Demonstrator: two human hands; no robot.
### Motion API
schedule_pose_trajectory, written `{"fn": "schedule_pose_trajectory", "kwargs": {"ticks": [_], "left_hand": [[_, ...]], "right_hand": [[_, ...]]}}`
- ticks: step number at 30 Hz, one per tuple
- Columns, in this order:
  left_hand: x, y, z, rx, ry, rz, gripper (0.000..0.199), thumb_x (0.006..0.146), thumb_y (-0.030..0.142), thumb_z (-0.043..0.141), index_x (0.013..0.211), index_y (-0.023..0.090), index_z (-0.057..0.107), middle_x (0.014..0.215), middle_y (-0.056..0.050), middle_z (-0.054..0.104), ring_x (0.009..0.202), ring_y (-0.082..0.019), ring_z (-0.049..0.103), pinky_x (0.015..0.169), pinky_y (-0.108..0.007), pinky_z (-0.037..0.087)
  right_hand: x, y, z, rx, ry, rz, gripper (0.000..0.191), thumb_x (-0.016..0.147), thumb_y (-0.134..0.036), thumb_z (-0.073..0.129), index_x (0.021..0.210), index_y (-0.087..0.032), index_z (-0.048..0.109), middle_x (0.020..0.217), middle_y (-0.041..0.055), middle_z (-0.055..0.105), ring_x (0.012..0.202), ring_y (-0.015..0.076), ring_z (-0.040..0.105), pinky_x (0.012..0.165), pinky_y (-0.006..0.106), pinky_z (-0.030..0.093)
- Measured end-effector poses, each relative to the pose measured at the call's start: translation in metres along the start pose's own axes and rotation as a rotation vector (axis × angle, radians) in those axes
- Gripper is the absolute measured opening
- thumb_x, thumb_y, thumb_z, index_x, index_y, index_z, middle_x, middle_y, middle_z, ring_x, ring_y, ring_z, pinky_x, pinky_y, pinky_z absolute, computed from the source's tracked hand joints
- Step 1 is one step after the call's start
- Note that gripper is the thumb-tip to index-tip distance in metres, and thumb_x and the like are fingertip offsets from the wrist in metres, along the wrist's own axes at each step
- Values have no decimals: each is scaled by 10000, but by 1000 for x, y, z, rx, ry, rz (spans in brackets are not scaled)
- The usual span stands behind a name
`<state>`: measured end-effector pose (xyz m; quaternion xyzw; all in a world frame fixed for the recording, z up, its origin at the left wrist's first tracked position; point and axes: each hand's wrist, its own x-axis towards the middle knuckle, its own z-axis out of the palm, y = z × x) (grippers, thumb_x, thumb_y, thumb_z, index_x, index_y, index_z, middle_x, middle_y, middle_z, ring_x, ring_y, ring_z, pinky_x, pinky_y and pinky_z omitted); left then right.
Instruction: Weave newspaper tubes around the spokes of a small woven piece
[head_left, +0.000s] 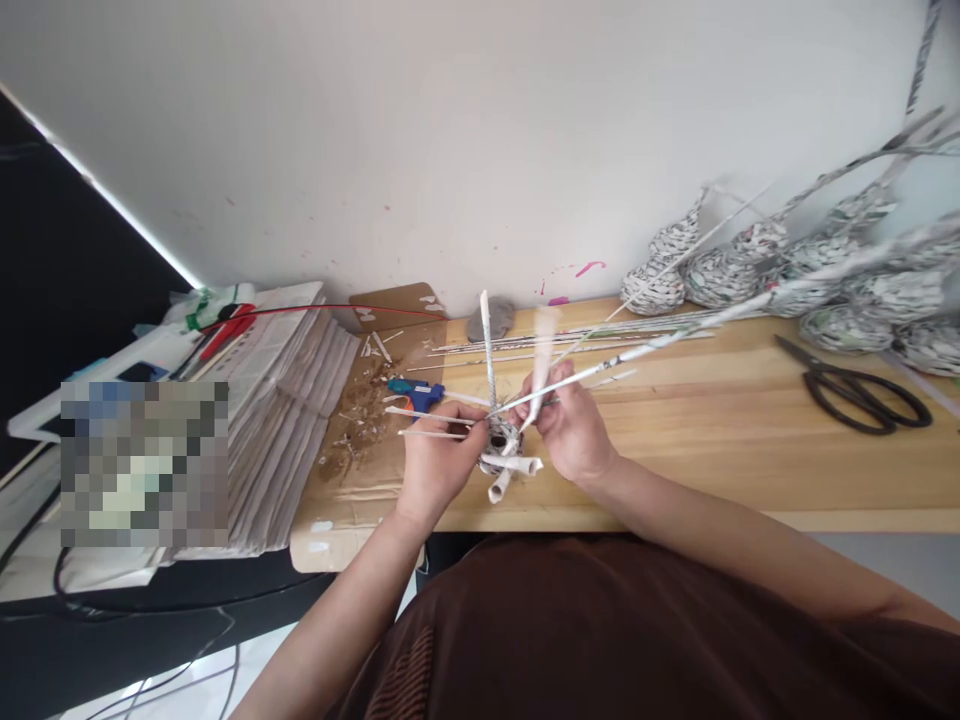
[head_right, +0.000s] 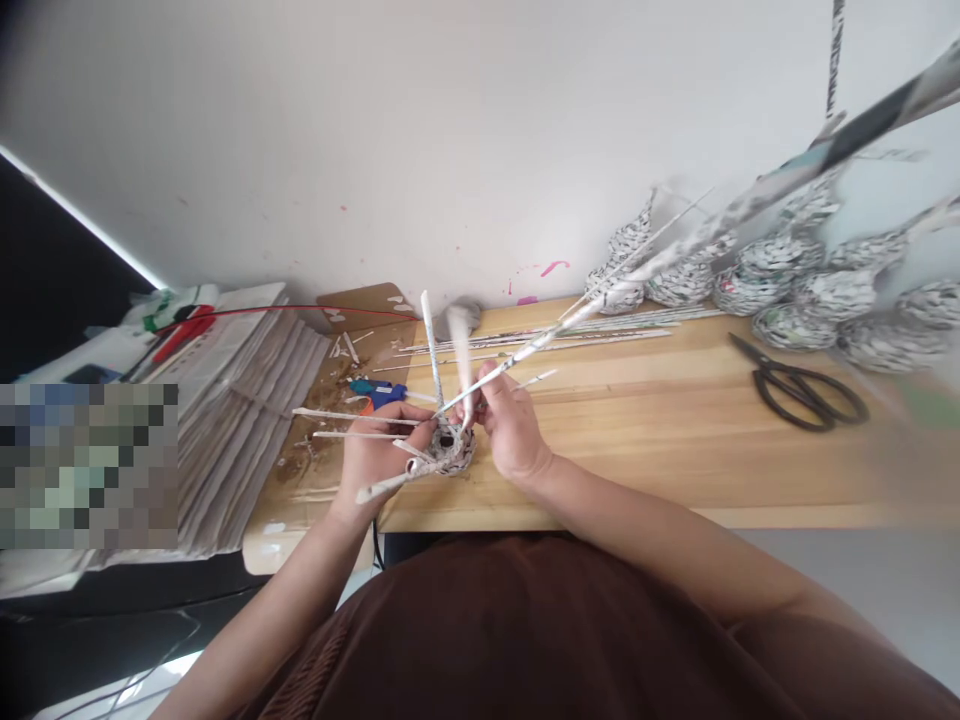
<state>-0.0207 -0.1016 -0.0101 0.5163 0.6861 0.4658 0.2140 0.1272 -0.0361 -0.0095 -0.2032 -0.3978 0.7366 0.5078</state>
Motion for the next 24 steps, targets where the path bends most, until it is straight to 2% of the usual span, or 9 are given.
{"fn": "schedule_pose_trajectory", "kwargs": {"ticks": [4,6,9,12,14,15,18,21,24], "left_hand": [[1,3,-1,-1,2,11,56,754,198,690,769,179,740,699,-5,755,579,-122,678,542,-185,499],[2,3,-1,8,13,15,60,755,198,690,772,178,745,709,-8,759,590,-126,681,556,-190,505],[2,2,-2,26,12,23,81,764,199,682,796,179,754,720,-11,763,603,-133,683,575,-203,509],[2,3,-4,79,6,62,98,771,192,672,812,184,761,745,-12,770,634,-140,691,615,-216,514],[2,5,-5,118,6,84,105,773,184,667,814,188,763,761,-10,773,655,-140,695,640,-217,513],[1,6,-6,131,5,86,108,774,180,665,814,190,765,764,-8,774,656,-138,695,641,-214,510],[0,8,-7,147,11,59,113,771,177,668,818,196,769,749,1,772,624,-127,682,607,-201,496],[-1,7,-7,128,-1,16,114,772,189,672,830,196,770,732,2,769,588,-120,667,570,-194,485],[-1,6,-6,80,-18,-25,125,775,213,675,852,191,771,725,-5,768,583,-126,672,549,-193,487]], "right_hand": [[0,-9,0,42,-91,-34,731,850,-834,401,480,-213,508,431,-7,441,449,143,474,532,315,434],[-2,-13,-3,0,-145,-74,789,886,-831,270,462,-220,532,433,25,487,455,166,504,547,345,452],[-6,-18,-8,-170,-247,-260,805,887,-836,250,696,-218,730,642,95,688,730,271,690,730,443,542],[-9,-20,-10,-565,-340,-604,698,883,-791,405,1048,-215,763,1034,131,761,1077,323,681,951,506,508],[-9,-20,-11,-871,-360,-801,530,937,-629,488,1170,-210,714,1208,125,725,1144,305,651,1009,503,469],[-8,-20,-11,-1006,-369,-852,421,963,-508,501,1179,-205,698,1224,118,720,1135,285,648,1022,494,454],[-6,-19,-12,-1302,-388,-819,239,900,-193,513,1064,-182,687,1110,90,751,1039,249,639,994,453,433],[-5,-16,-15,-1495,-380,-752,237,775,-116,579,982,-170,680,1049,67,757,990,261,603,878,421,400],[-5,-13,-17,-1609,-321,-724,193,805,-106,583,956,-176,681,927,39,759,904,234,602,804,400,324]]}}
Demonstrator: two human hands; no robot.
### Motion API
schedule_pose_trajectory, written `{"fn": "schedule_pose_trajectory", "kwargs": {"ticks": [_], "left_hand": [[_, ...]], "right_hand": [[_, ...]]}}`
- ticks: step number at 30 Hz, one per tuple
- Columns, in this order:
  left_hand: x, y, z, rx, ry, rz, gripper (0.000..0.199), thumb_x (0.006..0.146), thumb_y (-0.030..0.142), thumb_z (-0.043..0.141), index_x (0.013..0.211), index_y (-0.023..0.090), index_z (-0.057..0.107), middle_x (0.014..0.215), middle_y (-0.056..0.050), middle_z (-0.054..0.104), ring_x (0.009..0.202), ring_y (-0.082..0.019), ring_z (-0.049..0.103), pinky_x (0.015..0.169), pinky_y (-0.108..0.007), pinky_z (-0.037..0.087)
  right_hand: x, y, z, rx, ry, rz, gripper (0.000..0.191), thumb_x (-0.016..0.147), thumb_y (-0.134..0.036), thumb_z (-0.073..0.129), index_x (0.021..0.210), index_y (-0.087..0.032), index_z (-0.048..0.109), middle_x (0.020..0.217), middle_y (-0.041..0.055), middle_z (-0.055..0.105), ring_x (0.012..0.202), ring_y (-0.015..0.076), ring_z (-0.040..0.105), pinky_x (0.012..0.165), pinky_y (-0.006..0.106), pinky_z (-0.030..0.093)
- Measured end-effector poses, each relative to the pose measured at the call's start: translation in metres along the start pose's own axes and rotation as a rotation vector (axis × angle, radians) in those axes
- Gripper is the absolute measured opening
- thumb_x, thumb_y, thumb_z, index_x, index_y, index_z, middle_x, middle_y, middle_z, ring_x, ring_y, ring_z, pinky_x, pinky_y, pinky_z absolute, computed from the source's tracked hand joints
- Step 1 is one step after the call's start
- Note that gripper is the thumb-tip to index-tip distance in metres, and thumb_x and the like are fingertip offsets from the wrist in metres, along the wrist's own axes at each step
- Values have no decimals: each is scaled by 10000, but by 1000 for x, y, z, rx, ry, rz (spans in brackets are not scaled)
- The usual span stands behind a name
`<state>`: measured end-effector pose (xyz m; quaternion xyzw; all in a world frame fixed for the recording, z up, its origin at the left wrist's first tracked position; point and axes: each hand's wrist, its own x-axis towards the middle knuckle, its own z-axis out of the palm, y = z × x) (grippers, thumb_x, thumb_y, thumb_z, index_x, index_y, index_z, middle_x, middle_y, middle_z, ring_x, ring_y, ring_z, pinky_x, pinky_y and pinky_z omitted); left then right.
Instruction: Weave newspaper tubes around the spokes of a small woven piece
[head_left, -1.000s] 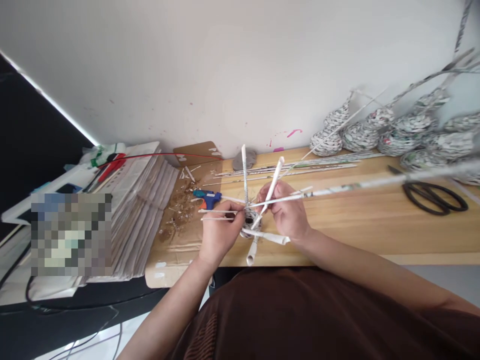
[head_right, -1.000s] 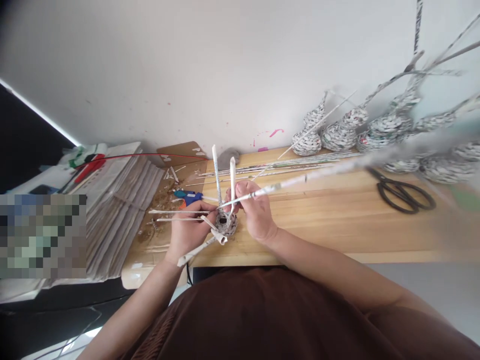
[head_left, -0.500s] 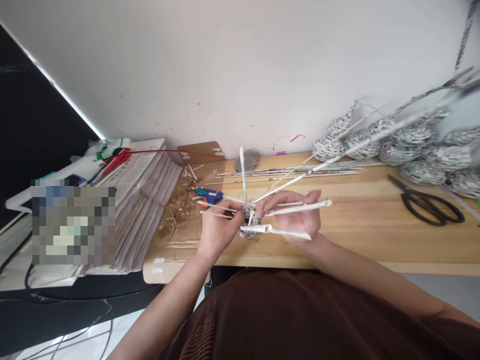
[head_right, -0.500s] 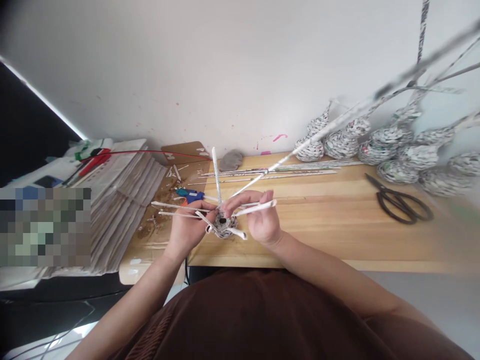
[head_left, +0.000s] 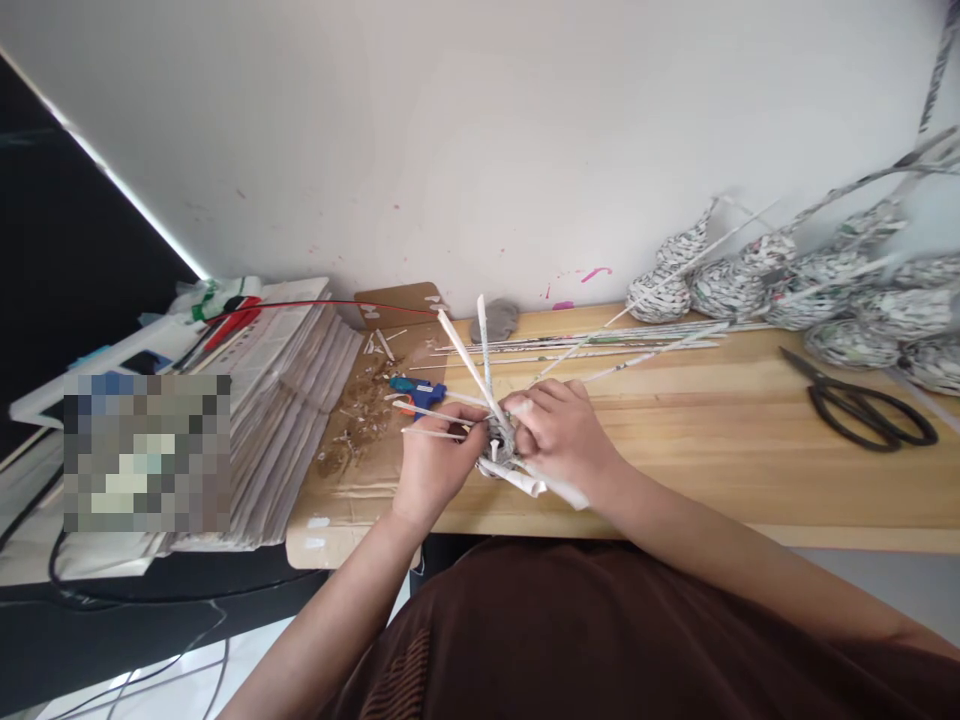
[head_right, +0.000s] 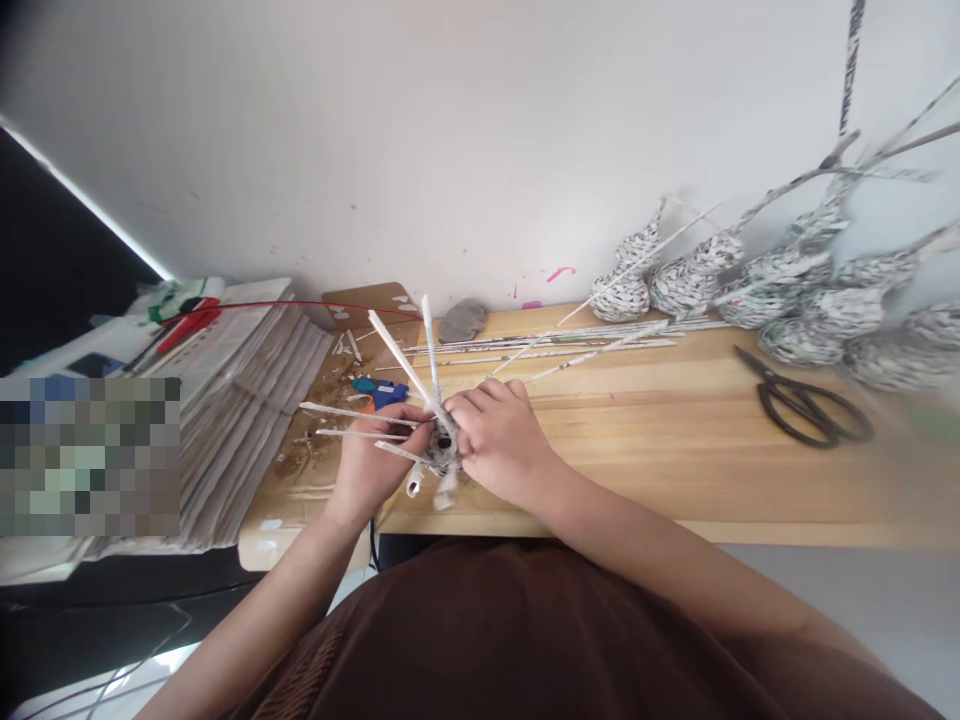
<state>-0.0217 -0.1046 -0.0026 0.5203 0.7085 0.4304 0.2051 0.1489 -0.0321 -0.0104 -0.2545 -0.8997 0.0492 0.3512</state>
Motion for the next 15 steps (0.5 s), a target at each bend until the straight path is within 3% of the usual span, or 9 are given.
{"fn": "schedule_pose_trajectory", "kwargs": {"ticks": [3,11,15], "left_hand": [[1,0,0,-22,-16,-18,153,784,229,664,885,186,772,745,-14,777,606,-138,692,561,-198,507],[5,-2,-3,-14,-72,-27,146,793,286,655,814,173,744,715,-20,766,600,-149,695,562,-208,511],[6,-3,-1,-108,-128,-51,176,782,291,649,848,156,741,748,-47,773,642,-166,710,591,-224,527]], "right_hand": [[0,1,1,-60,-31,54,132,896,-162,571,845,-191,689,781,28,729,795,205,588,775,397,271],[5,6,-1,146,-227,129,202,962,-174,530,953,-197,730,908,59,711,831,188,616,729,322,331],[5,8,-1,75,-173,124,170,948,-168,555,885,-185,712,865,72,680,846,217,587,757,335,343]]}}
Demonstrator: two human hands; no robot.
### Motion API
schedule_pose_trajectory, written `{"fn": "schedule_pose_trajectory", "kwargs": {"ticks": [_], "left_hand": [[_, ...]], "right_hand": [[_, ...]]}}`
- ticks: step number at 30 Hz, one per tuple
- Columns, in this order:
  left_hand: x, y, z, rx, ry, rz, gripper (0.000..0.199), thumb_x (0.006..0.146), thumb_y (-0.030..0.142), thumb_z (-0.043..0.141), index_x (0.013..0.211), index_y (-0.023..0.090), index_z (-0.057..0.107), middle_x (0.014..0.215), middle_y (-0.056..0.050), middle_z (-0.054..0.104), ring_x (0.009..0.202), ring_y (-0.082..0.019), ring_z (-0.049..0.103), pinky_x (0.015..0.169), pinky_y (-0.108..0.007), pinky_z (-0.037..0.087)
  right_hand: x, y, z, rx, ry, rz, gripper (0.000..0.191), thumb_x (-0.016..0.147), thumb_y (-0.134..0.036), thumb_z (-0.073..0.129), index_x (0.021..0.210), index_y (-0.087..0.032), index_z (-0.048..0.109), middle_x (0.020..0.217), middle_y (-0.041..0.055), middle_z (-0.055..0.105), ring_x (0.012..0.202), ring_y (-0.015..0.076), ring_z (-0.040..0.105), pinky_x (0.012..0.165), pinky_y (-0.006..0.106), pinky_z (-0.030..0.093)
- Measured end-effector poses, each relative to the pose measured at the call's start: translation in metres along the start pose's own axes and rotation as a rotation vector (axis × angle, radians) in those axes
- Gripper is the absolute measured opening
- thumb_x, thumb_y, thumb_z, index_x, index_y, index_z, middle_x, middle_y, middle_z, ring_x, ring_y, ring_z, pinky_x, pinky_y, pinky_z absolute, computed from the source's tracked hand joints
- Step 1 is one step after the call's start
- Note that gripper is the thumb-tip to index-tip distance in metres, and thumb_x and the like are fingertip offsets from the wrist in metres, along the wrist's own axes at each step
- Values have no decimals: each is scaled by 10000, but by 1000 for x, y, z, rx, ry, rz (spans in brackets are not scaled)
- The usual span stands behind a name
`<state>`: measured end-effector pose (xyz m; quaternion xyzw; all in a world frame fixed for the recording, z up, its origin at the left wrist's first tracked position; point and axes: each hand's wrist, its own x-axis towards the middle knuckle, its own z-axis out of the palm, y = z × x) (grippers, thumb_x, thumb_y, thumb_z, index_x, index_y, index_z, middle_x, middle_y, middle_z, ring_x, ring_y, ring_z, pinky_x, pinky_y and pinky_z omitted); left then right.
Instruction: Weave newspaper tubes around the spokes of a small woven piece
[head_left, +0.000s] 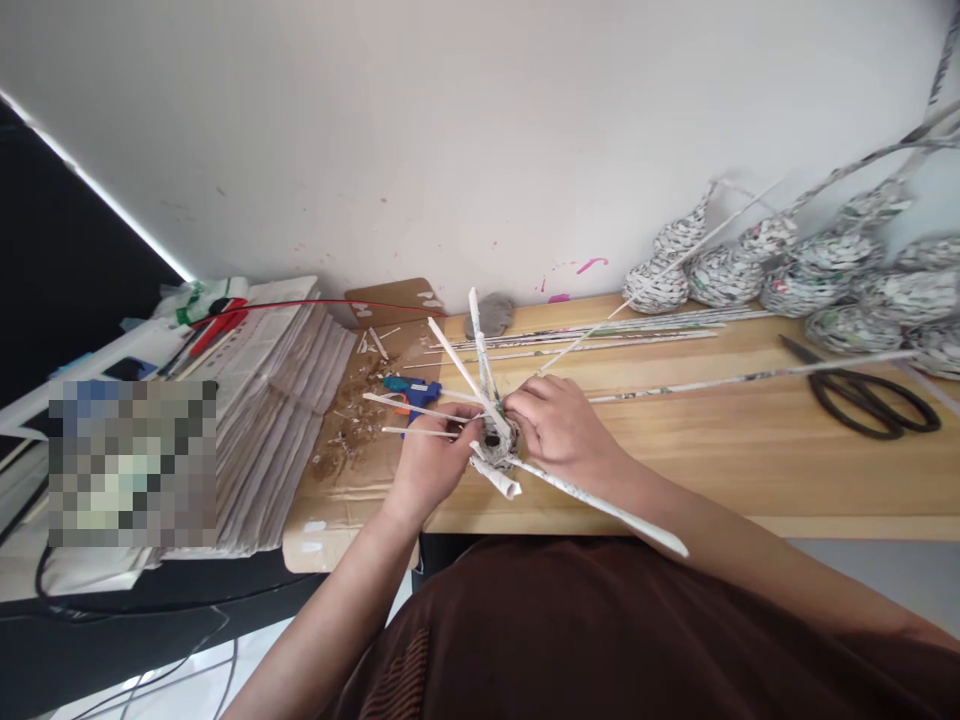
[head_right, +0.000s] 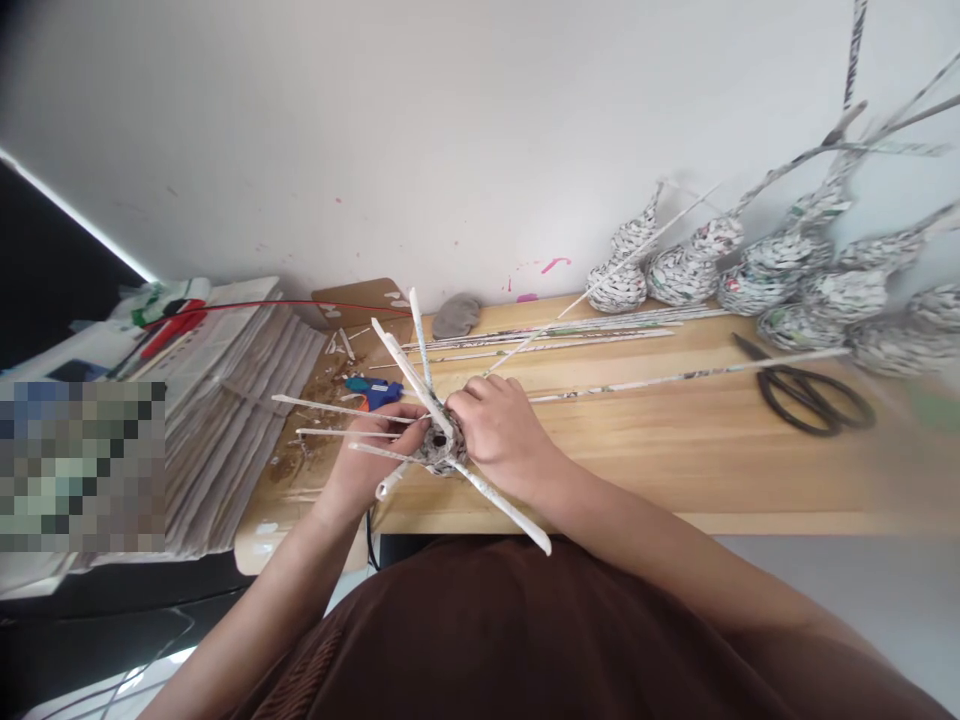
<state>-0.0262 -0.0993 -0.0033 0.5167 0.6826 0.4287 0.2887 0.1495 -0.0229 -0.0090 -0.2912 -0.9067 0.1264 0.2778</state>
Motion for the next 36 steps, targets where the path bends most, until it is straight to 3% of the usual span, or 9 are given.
{"fn": "schedule_pose_trajectory", "kwargs": {"ticks": [8,13,18,21,23,25,28,31,36], "left_hand": [[1,1,-1,-60,-38,-14,238,778,353,690,868,140,747,806,-79,777,698,-180,708,638,-246,543],[2,1,2,-66,-16,-29,251,799,390,680,825,145,730,722,-55,745,614,-152,653,583,-231,505],[1,1,4,1,68,28,142,777,304,674,769,168,715,664,-11,718,551,-126,615,543,-210,474],[-2,1,3,70,90,70,116,786,278,669,767,176,721,699,-8,730,585,-129,632,570,-213,481],[-3,2,3,132,104,98,106,794,263,669,783,183,736,744,-13,746,632,-138,653,615,-225,496],[-5,3,3,186,119,122,95,798,236,664,803,195,749,785,-15,757,690,-152,673,677,-242,510],[-5,4,1,266,97,201,91,797,202,657,781,210,746,794,-15,750,762,-174,679,739,-269,509],[-4,5,-1,294,50,264,104,807,206,654,735,212,728,777,-20,733,786,-187,671,742,-280,503],[-5,4,-2,106,-6,177,88,772,212,682,833,196,743,822,-29,745,768,-179,675,721,-266,519]], "right_hand": [[1,1,4,-46,3,32,192,915,-107,546,799,-184,679,819,60,640,791,196,541,719,325,325],[0,-1,6,-63,13,17,151,866,-98,568,789,-180,669,829,70,648,794,208,552,732,333,349],[-2,-4,7,164,118,73,139,845,-94,566,891,-166,676,887,78,688,829,203,626,773,316,459],[-2,-4,5,314,213,122,276,832,-98,572,1083,-168,661,958,77,720,851,193,665,793,308,509],[-1,-4,4,370,201,141,288,860,-135,586,1133,-174,672,947,71,737,828,187,682,784,309,525],[0,-4,3,411,155,154,202,875,-165,619,1048,-183,720,906,60,743,793,178,687,750,296,526],[1,-6,4,444,154,92,115,869,-135,648,899,-196,741,870,44,746,808,170,687,759,284,520],[-1,-8,6,399,197,-23,145,878,-97,629,891,-204,726,865,43,754,826,177,678,792,300,516],[-2,-9,6,310,247,-198,157,949,-138,554,953,-188,702,856,66,748,789,186,648,767,317,511]]}}
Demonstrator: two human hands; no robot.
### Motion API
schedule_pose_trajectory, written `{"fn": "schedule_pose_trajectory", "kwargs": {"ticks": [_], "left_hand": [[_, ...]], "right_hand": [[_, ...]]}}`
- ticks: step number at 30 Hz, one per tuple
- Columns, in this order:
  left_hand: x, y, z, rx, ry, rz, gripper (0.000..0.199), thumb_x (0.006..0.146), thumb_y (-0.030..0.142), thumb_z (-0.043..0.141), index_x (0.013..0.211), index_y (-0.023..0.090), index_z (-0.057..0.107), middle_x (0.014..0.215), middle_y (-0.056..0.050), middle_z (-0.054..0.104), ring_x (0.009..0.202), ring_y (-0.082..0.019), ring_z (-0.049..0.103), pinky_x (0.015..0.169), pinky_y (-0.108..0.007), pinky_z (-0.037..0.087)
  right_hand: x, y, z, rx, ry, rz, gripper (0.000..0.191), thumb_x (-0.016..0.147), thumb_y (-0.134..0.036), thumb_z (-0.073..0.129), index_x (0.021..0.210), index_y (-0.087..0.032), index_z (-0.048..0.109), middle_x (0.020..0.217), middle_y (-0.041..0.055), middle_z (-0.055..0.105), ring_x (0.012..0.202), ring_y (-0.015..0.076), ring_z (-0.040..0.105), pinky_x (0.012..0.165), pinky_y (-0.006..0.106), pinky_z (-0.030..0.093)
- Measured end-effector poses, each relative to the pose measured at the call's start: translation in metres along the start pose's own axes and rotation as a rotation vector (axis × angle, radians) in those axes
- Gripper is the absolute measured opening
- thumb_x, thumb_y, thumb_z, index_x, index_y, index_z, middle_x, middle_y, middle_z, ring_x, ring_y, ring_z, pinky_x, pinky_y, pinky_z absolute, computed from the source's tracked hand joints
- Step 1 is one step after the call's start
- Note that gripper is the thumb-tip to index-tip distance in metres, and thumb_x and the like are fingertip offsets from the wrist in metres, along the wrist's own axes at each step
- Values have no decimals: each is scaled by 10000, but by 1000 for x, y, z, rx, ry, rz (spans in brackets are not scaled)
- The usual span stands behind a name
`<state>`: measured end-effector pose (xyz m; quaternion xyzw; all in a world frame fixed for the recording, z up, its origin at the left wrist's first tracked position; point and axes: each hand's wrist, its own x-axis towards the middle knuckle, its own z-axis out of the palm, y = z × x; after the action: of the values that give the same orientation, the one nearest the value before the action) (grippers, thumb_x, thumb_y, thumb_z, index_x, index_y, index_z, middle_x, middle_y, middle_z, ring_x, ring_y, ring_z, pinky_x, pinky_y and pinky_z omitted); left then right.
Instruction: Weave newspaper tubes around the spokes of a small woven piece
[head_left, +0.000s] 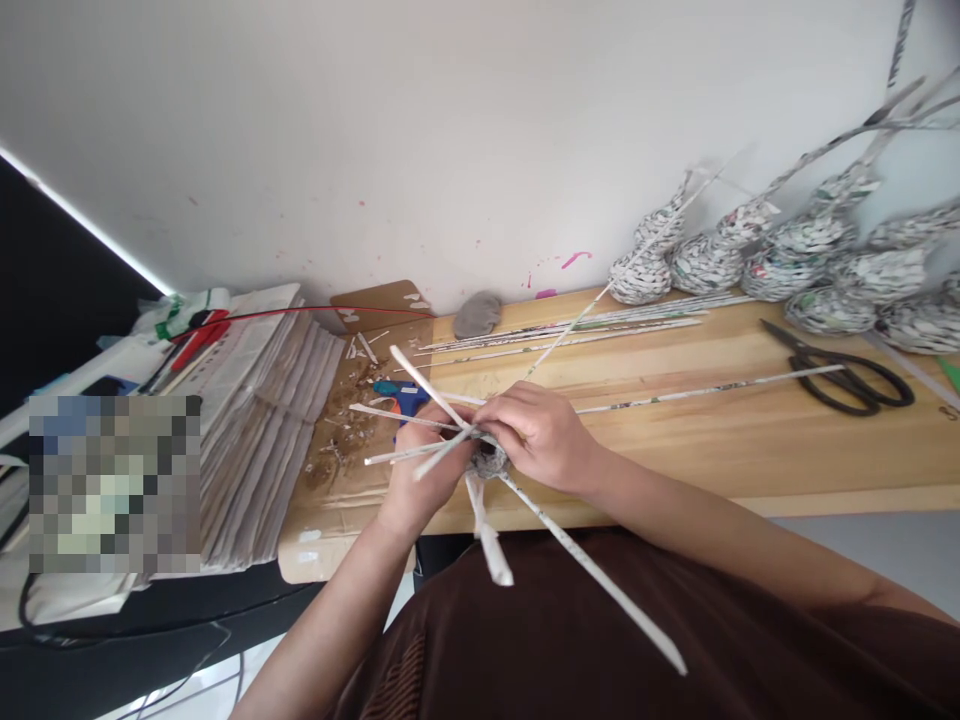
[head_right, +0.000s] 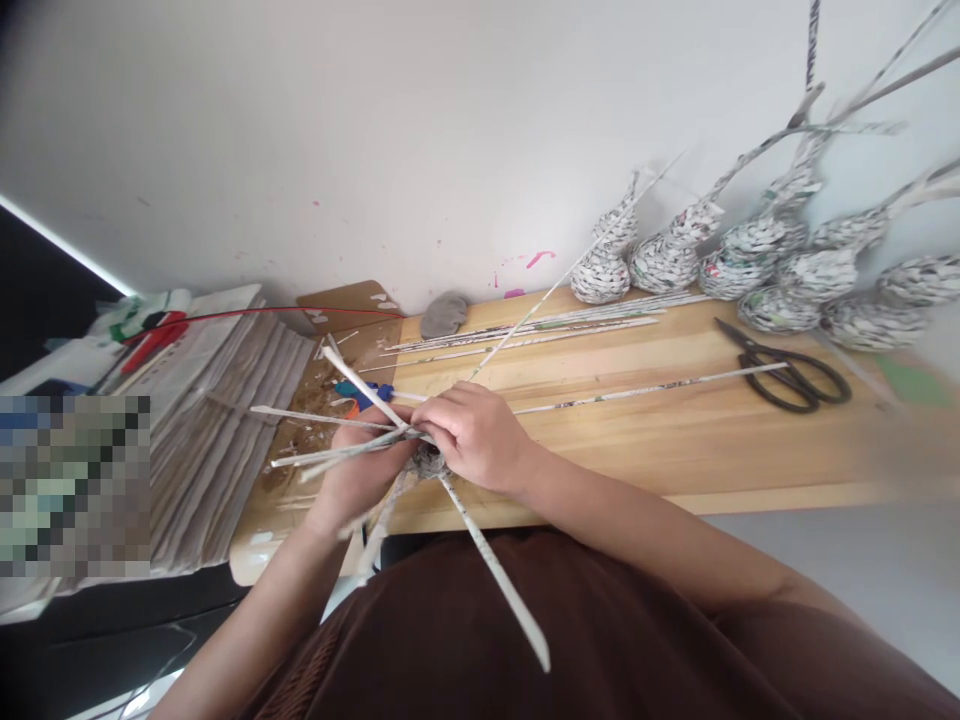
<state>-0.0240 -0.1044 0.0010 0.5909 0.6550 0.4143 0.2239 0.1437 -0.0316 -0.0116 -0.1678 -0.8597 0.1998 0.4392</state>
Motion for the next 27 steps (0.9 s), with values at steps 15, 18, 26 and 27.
{"fn": "schedule_pose_trajectory", "kwargs": {"ticks": [15,18,26,27], "left_hand": [[1,0,3,9,-1,98,88,764,199,651,797,195,733,827,-33,732,771,-176,660,733,-270,512],[1,2,4,1,16,44,84,741,181,643,772,194,720,781,-13,720,724,-160,646,695,-255,503],[3,5,3,-116,123,-135,91,683,184,646,754,187,702,730,-17,751,640,-165,661,618,-253,527],[3,5,3,-119,126,-140,88,679,188,650,749,185,703,741,-22,758,654,-170,671,627,-255,532]], "right_hand": [[2,-4,1,-248,18,-177,232,994,-201,504,921,-231,723,940,28,769,823,177,606,787,367,378],[1,-3,1,-191,82,-226,211,991,-183,506,967,-210,714,963,40,771,832,176,623,804,355,417],[-3,-5,-2,-197,-53,22,123,939,-270,619,891,-181,689,825,65,703,780,199,619,724,325,459],[-3,-5,-2,-177,-95,88,103,929,-254,631,886,-181,688,822,58,694,776,192,623,709,312,454]]}}
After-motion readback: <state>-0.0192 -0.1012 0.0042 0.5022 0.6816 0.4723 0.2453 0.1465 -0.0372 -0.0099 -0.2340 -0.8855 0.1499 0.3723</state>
